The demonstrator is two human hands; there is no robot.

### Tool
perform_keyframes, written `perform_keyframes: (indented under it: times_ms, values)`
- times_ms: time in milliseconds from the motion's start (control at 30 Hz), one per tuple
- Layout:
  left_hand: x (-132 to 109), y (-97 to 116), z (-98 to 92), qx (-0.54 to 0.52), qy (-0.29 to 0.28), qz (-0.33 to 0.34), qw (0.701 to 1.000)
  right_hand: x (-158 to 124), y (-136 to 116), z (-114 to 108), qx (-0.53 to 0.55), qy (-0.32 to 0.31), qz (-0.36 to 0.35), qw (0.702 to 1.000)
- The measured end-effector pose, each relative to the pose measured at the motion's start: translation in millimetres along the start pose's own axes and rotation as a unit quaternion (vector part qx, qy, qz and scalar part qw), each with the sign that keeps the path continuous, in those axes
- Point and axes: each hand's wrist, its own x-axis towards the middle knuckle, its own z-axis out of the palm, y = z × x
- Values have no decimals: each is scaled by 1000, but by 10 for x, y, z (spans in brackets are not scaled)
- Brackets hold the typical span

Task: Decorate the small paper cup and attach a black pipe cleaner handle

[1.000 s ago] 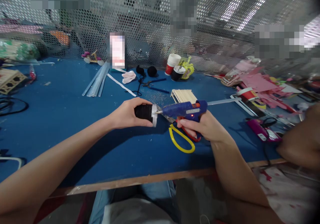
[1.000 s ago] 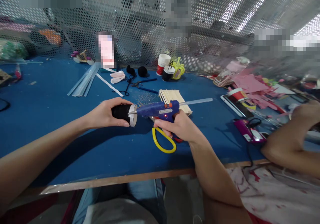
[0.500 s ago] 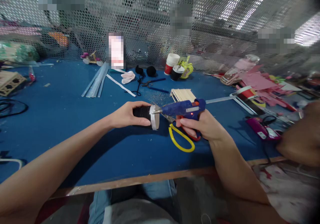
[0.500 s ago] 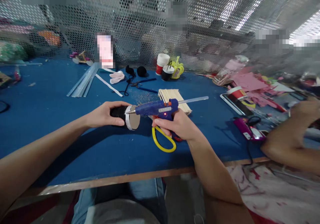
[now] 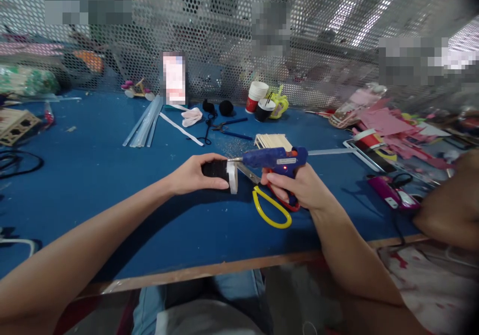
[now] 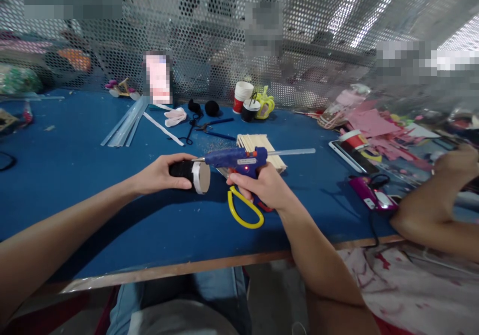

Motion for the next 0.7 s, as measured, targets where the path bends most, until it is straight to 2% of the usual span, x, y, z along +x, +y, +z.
perform_keyframes:
  times_ms: [300,600,700]
  values:
    - [16,4,23,112,91,-22,989,-9,-22,-22,-150,-5,5,989]
    - [24,3,23,114,93,-45,988,-7,-32,-23,-153,20,4,988]
    - [24,1,22,113,90,-48,988,-12,-25,-38,-169,4,12,985]
